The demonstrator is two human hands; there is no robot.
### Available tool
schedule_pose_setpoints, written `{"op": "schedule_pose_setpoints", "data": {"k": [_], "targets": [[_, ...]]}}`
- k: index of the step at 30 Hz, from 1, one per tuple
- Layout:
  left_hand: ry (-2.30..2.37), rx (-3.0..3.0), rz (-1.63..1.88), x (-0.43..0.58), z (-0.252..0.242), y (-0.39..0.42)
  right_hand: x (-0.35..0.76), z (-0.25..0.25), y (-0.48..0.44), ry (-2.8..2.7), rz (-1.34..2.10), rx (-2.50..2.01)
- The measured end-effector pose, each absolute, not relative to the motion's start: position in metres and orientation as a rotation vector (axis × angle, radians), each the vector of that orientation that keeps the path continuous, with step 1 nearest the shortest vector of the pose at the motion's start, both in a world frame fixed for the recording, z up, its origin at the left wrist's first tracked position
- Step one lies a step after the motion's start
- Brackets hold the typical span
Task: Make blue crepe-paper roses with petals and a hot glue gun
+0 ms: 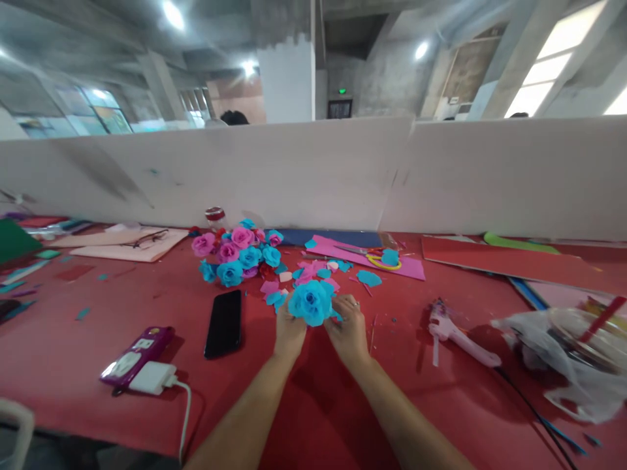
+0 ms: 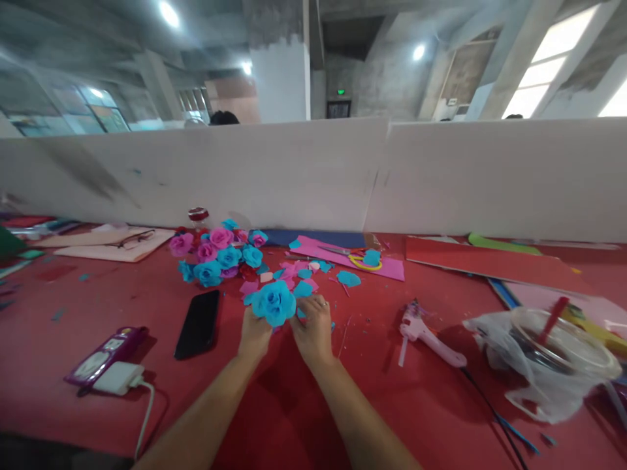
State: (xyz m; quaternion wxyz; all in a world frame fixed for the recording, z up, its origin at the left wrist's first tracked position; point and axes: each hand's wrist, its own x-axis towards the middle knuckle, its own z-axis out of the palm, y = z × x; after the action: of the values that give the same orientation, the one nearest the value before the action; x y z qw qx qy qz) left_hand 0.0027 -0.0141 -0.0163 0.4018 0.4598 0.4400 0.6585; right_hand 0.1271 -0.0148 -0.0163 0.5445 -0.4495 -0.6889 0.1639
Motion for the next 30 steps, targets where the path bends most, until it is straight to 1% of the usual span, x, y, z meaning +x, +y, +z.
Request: {"op": "schedule_pose_setpoints", "data": {"k": [4,8,15,21,27,30], "targets": [[1.012,1.106,1.646,0.005,-0.016,-0.015,0.127,-0.017,-0.015,-1.649,0.389,-1.056],[1.041,0.937,1.667,0.003,-0.018,-0.013,0.125,-0.019,-0.013,-1.691,0.361,-1.052],[0.95,0.758,1.828,-0.009,-0.009,-0.004,0.134,-0.025,-0.005,-1.712,0.194,-1.229],[1.024,0.919,1.75,-0.006,-0.01,-0.009,0.137,-0.013,-0.009,-1.607,0.313,-1.258],[1.009,1.023,1.635,0.0,-0.019,-0.013,0.125,-0.014,-0.013,-1.6,0.559,-0.975],[1.01,1.044,1.627,0.001,-0.02,-0.013,0.125,-0.016,-0.012,-1.583,0.618,-0.95]]}}
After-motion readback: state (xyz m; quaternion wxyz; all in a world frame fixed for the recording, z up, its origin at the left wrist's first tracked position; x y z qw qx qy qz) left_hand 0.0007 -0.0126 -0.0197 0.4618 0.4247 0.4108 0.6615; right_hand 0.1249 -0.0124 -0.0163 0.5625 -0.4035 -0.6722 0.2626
